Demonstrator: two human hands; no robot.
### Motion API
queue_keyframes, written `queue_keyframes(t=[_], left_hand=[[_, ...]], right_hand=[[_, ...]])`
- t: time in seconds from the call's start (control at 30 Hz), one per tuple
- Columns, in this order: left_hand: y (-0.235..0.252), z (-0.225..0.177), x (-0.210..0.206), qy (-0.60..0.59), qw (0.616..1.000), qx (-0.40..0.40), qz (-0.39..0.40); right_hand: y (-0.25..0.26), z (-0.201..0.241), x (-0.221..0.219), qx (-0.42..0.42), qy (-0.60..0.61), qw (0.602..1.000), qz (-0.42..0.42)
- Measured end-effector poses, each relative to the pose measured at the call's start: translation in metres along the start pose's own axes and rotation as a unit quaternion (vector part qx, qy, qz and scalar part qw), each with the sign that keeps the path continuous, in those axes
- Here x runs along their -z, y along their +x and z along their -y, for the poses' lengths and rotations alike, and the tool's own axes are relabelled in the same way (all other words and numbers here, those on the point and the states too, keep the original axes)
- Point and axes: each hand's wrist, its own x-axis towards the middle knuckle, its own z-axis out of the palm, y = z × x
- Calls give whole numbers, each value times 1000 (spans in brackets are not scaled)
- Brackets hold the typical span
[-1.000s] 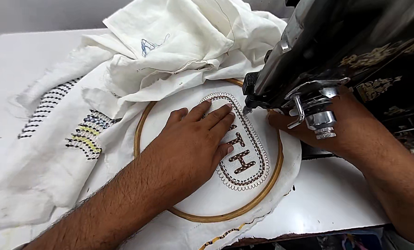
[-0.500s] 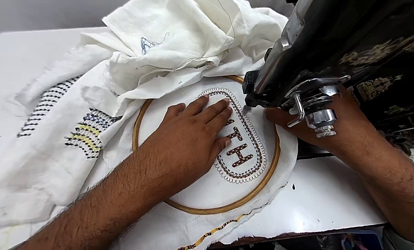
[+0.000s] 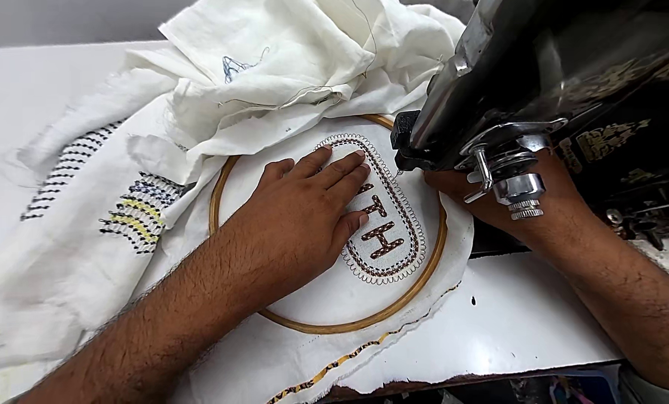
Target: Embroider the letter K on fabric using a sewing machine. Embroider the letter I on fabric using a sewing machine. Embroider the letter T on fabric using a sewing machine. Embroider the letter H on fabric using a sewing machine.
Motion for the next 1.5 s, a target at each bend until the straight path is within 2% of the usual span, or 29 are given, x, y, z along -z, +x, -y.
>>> queue_keyframes(t=[0.23, 0.5, 1.0, 1.13, 1.33, 1.5], left_hand=[[2, 4, 0, 1, 1000, -2, -5], [4, 8, -1, -3, 1000, -3, -12], [2, 2, 2, -9, 1000, -5, -25], [-6, -15, 2, -10, 1000, -24, -3], [-8, -18, -1, -3, 1000, -12, 13], [-8, -17, -2, -8, 1000, -13, 9]], right_hand=[[4, -2, -6, -15, -1, 1000, -5], [5, -5, -13, 32, 15, 998, -58], [6, -9, -19, 37, 61, 995, -73], [5, -6, -14, 23, 60, 996, -62], [-6, 7, 17, -28, -28, 996, 78], [-8, 7, 13, -38, 18, 997, 63]])
